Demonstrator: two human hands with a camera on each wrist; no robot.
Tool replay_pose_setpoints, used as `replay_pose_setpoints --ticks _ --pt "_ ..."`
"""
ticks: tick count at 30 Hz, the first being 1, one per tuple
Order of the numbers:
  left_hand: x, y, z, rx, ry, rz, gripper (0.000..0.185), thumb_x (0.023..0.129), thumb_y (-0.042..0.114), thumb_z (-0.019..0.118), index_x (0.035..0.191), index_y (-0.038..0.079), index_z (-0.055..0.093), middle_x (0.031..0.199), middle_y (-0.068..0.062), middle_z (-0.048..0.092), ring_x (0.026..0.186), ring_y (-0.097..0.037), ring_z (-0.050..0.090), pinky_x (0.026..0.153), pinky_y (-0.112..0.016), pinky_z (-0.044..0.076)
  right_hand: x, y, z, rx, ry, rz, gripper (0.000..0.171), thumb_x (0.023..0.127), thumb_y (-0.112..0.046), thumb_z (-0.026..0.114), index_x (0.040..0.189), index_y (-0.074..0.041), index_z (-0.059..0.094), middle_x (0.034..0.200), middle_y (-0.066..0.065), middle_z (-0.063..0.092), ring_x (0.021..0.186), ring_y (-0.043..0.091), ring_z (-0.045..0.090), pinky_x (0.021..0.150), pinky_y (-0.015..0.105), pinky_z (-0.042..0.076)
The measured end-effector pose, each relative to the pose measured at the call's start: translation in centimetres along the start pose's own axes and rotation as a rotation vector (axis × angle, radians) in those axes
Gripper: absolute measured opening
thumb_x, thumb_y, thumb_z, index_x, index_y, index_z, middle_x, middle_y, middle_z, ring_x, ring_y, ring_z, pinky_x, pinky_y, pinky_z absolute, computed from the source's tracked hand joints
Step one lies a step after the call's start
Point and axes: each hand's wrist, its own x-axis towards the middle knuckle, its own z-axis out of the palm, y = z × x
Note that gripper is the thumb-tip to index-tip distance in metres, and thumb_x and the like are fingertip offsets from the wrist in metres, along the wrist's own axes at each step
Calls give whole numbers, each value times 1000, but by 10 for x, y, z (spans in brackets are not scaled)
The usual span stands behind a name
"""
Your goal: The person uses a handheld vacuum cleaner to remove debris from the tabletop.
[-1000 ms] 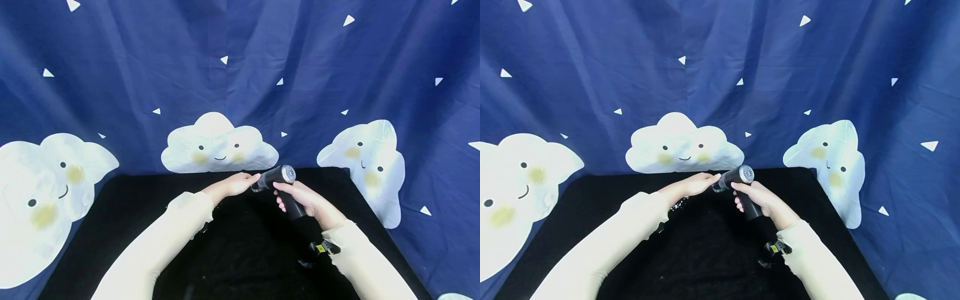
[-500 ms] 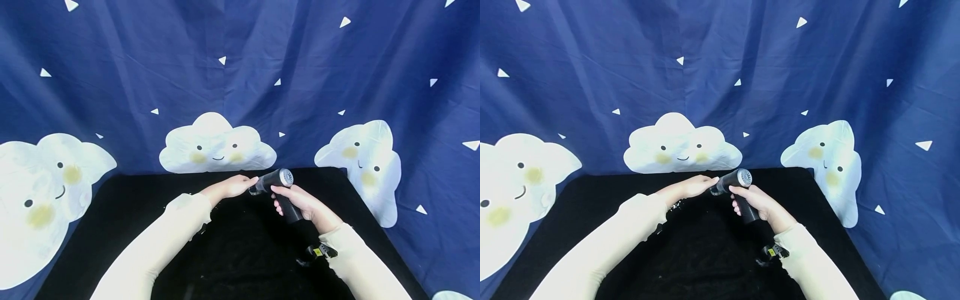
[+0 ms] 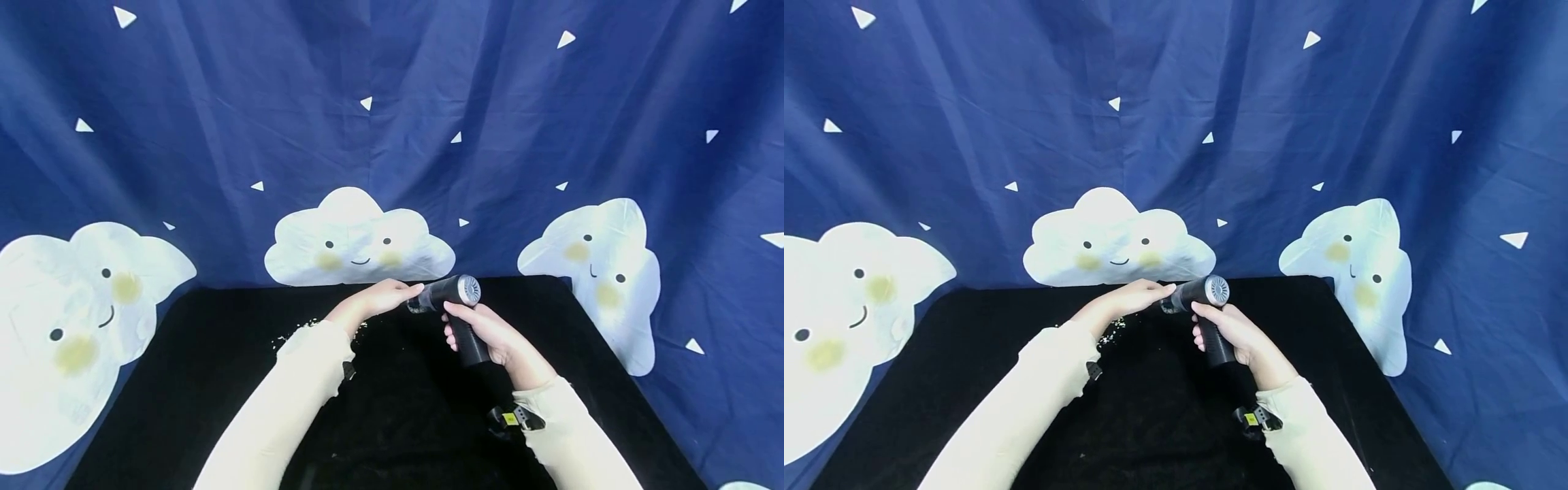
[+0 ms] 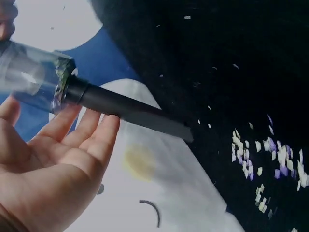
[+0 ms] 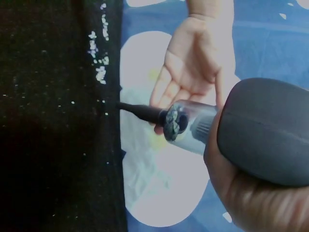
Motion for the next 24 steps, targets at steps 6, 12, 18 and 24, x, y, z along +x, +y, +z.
replay_pose_setpoints --ticks 6,12,18,24 --pt "2 -9 5 -132 12 -18 59 99 58 51 125 9 69 131 -5 63 130 -29 52 109 -49 38 2 1 3 5 7 -5 38 103 -31 55 109 6 49 76 7 61 63 12 60 62 26 55" --pt "6 -17 10 -162 51 -21 61 96 63 53 123 11 71 129 -4 65 130 -32 52 108 -49 38 6 5 5 2 28 -18 38 103 -32 55 107 5 51 76 8 62 63 13 61 62 26 55" --pt "11 -21 9 -148 68 -18 62 95 65 53 122 13 71 128 -2 65 126 -26 54 108 -48 39 10 5 6 13 48 -20 39 103 -31 54 109 7 50 74 8 62 62 13 61 61 26 55" --pt "10 -20 5 -97 63 -44 68 94 69 51 126 11 70 131 -4 64 127 -26 54 108 -47 39 12 5 6 19 35 -14 40 104 -32 53 110 7 49 74 7 61 61 13 60 60 26 55"
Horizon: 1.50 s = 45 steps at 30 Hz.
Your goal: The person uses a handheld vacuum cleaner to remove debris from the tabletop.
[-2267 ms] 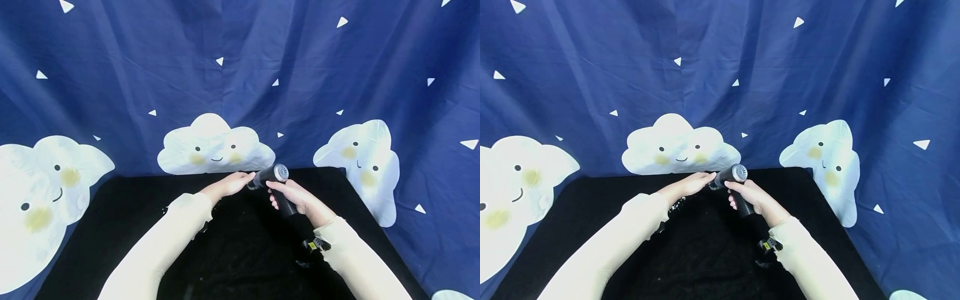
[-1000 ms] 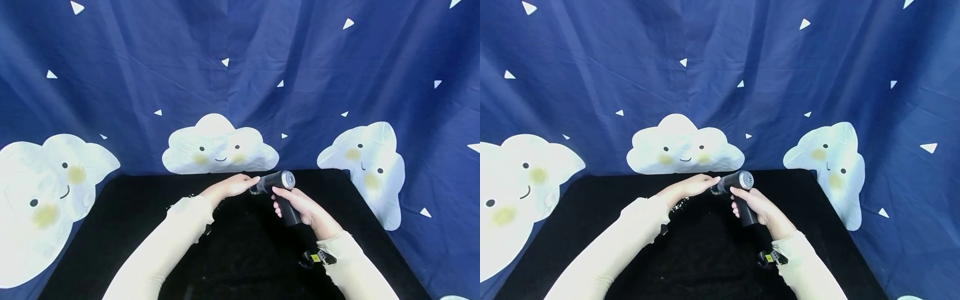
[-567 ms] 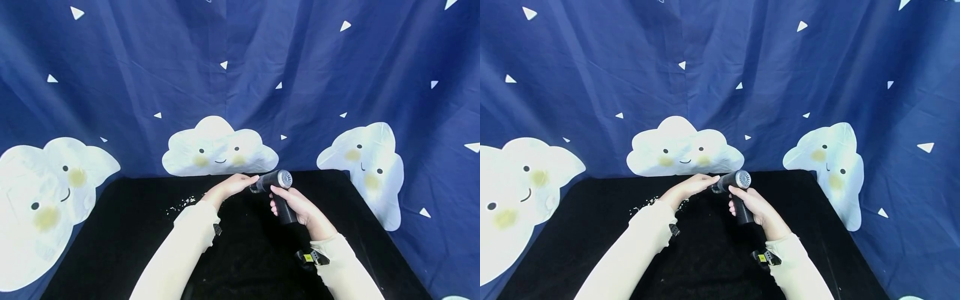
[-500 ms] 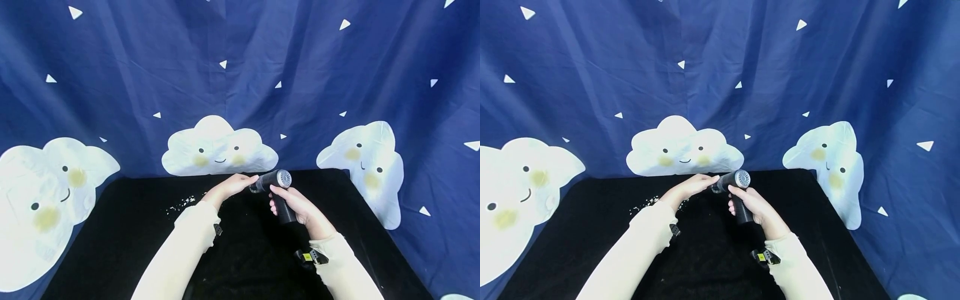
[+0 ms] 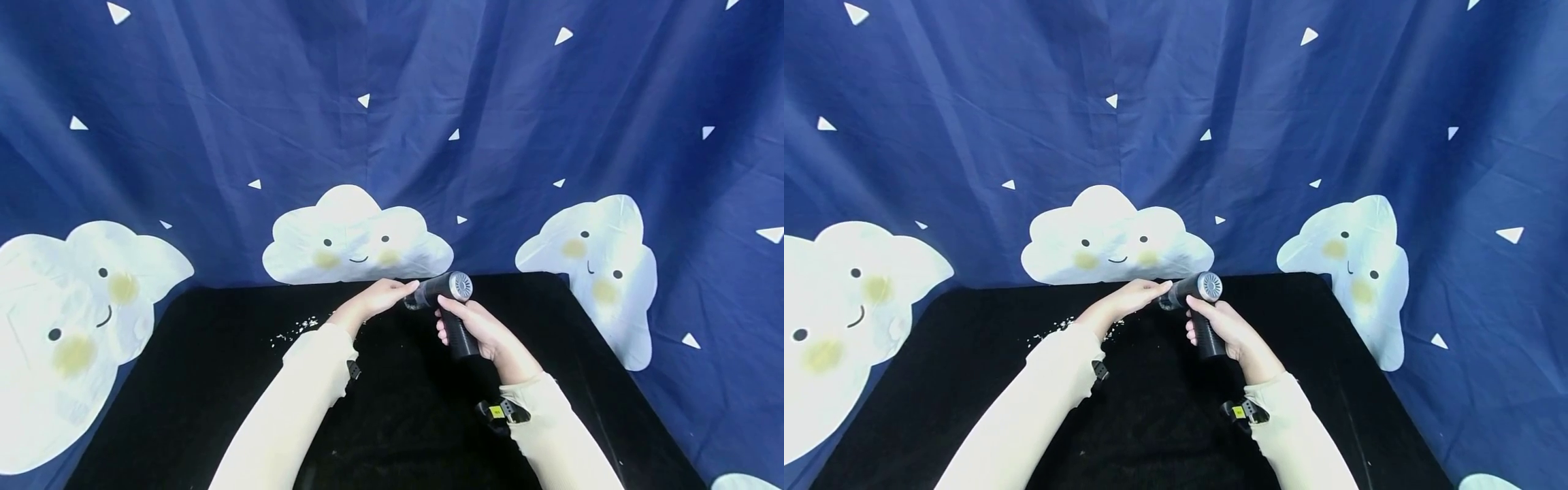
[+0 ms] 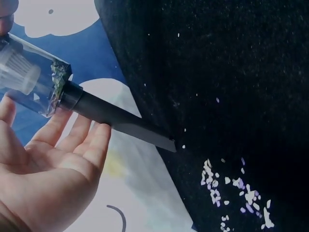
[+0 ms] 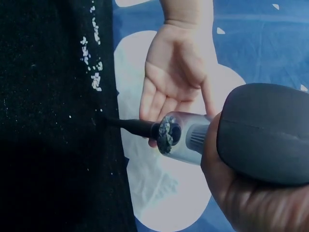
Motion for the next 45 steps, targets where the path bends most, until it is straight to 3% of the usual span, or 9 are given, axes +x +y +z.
replay_pose_setpoints --ticks 8,15,27,36,40,45 --pt "-7 10 -4 31 -22 13 64 97 63 50 122 8 71 127 -6 66 126 -29 55 107 -47 41 -3 -4 -4 -12 -19 27 48 103 -37 54 116 9 47 76 6 61 62 12 60 61 26 55" --pt "-11 4 -5 64 -51 -5 67 97 65 48 128 10 68 130 -5 64 126 -28 55 106 -47 42 -2 0 -3 -30 -48 38 48 103 -39 53 115 8 48 75 6 61 62 12 60 61 25 54" --pt "-17 8 -13 94 32 18 72 95 70 45 128 10 67 132 -5 63 126 -25 55 106 -46 41 2 -3 7 40 -49 -27 44 104 -37 51 112 6 50 78 6 59 65 12 59 62 25 54" --pt "-25 -8 -13 93 39 -6 65 94 73 44 112 18 74 116 0 67 116 -27 59 99 -46 44 1 3 17 33 -66 -25 42 104 -34 51 112 7 49 77 6 60 64 12 59 61 24 54" --pt "-28 -14 -13 85 21 8 65 93 74 44 103 17 74 94 0 62 94 -27 58 86 -44 46 -2 6 19 24 -76 -31 44 104 -36 52 113 8 49 76 6 60 63 11 59 60 24 54" --pt "-31 -14 -11 103 3 30 64 94 72 44 109 17 74 99 3 65 97 -20 59 90 -44 47 -6 8 16 16 -88 -34 46 104 -37 51 113 8 48 76 6 60 62 11 60 60 24 54"
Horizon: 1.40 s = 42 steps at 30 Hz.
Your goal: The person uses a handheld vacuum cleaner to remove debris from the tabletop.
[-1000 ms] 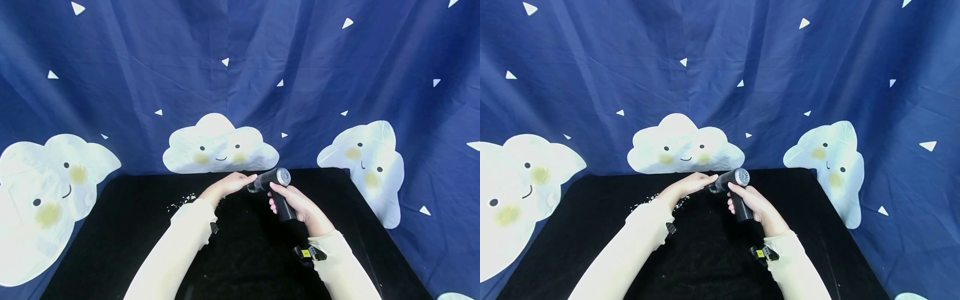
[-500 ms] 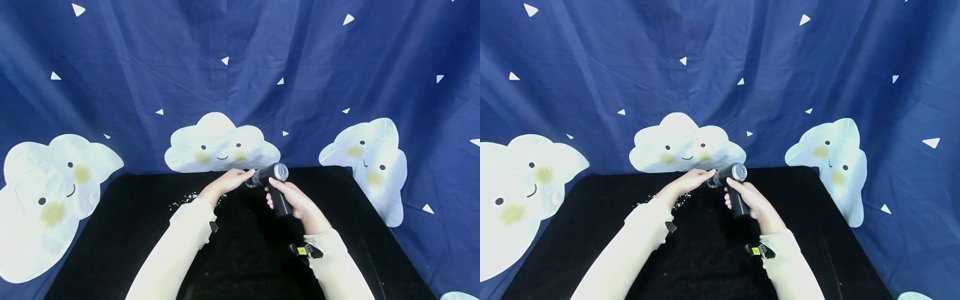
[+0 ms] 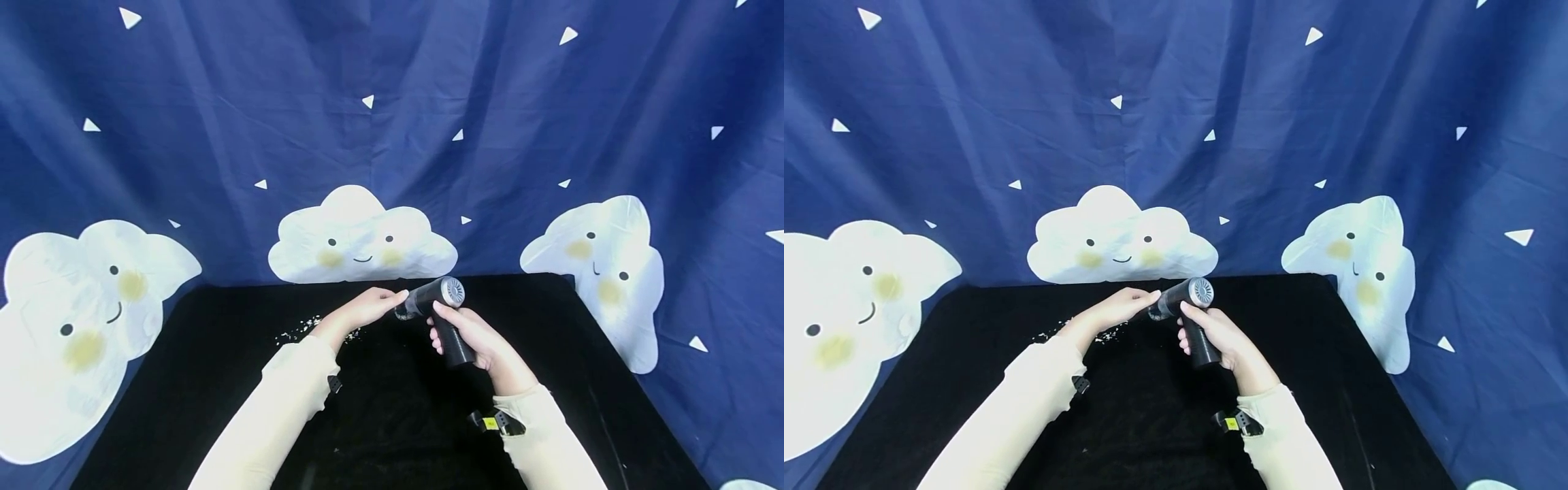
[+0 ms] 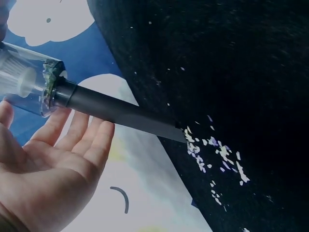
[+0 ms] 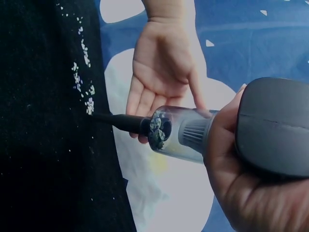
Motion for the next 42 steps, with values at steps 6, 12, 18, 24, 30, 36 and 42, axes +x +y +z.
replay_pose_setpoints --ticks 6,12,18,24,30,36,42 --pt "-5 2 0 46 -2 -16 65 96 70 43 121 17 72 124 0 67 119 -20 59 103 -46 43 -2 1 1 13 -20 13 45 105 -36 49 114 8 48 76 5 60 63 11 60 60 24 54" --pt "-9 2 0 53 -3 -26 65 97 69 42 120 16 73 122 0 67 116 -22 59 101 -46 44 -2 0 0 5 -35 22 44 105 -36 48 114 8 49 76 5 60 62 10 59 59 23 53" --pt "-17 5 0 60 2 -24 62 98 67 42 115 17 74 111 1 68 104 -22 60 94 -43 45 -1 -1 -3 -4 -71 41 43 105 -36 48 113 6 50 76 5 59 63 10 58 60 23 53" --pt "-20 1 0 92 3 -17 64 98 68 40 110 15 75 106 -6 68 93 -19 58 87 -40 45 -1 -1 -5 -8 -106 47 41 106 -36 48 110 4 52 77 5 59 63 10 58 59 23 53" --pt "-30 6 0 99 9 -15 64 101 63 41 113 9 74 108 -9 68 92 -19 57 86 -40 45 -1 0 -3 -18 -124 49 44 105 -38 50 111 6 51 77 5 58 63 10 58 59 23 53" --pt "-37 6 0 86 21 -23 59 100 62 42 106 14 75 102 -1 68 92 -16 58 86 -40 47 -2 1 -1 -26 -135 53 42 105 -37 50 110 5 52 76 5 59 62 10 58 60 23 53" --pt "-43 4 -1 97 27 -20 57 101 60 44 103 13 75 98 -4 68 87 -17 57 82 -38 46 -2 3 0 -35 -153 50 41 105 -36 50 109 4 53 77 5 59 63 10 58 60 23 53"
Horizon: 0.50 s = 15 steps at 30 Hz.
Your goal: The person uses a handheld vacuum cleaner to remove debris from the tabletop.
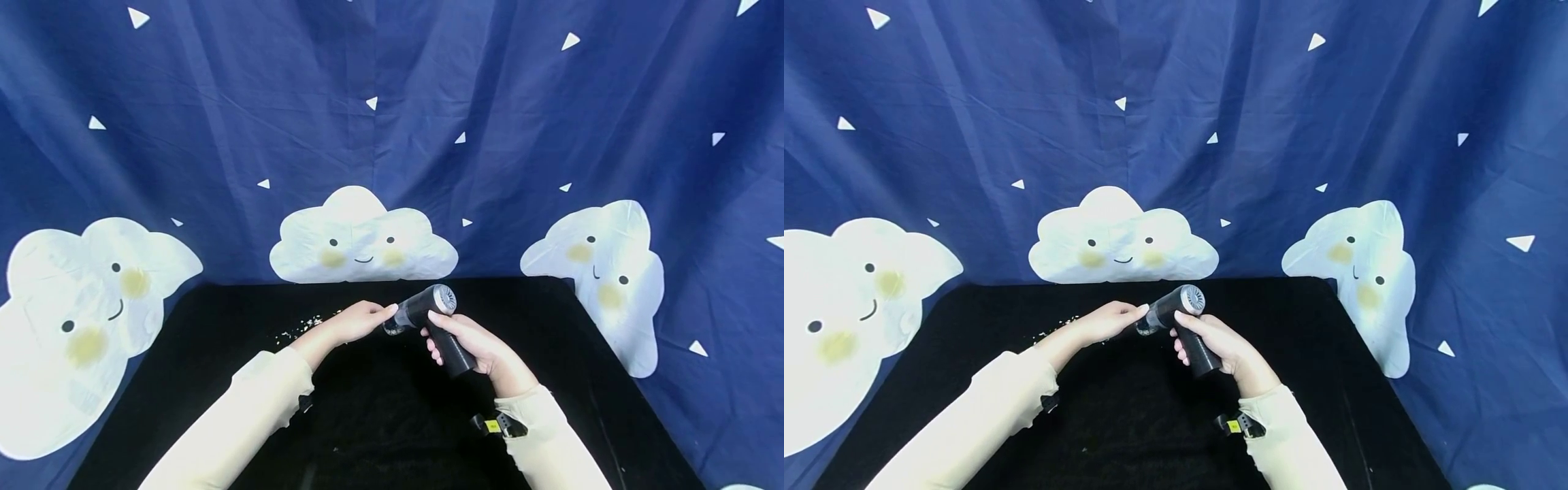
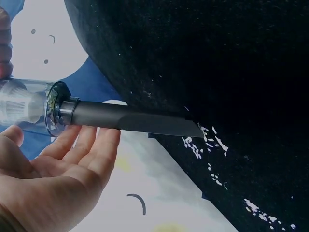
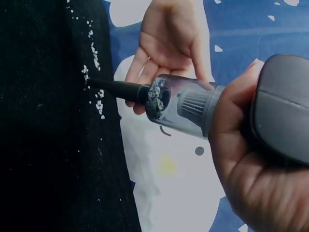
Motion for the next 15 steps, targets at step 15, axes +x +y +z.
replay_pose_setpoints --ticks 15 --pt "-8 -13 -6 41 4 -27 59 98 66 45 110 17 75 103 0 69 91 -15 59 86 -39 47 5 6 12 18 -32 -12 37 106 -34 48 107 3 52 76 4 59 63 9 58 60 23 53"
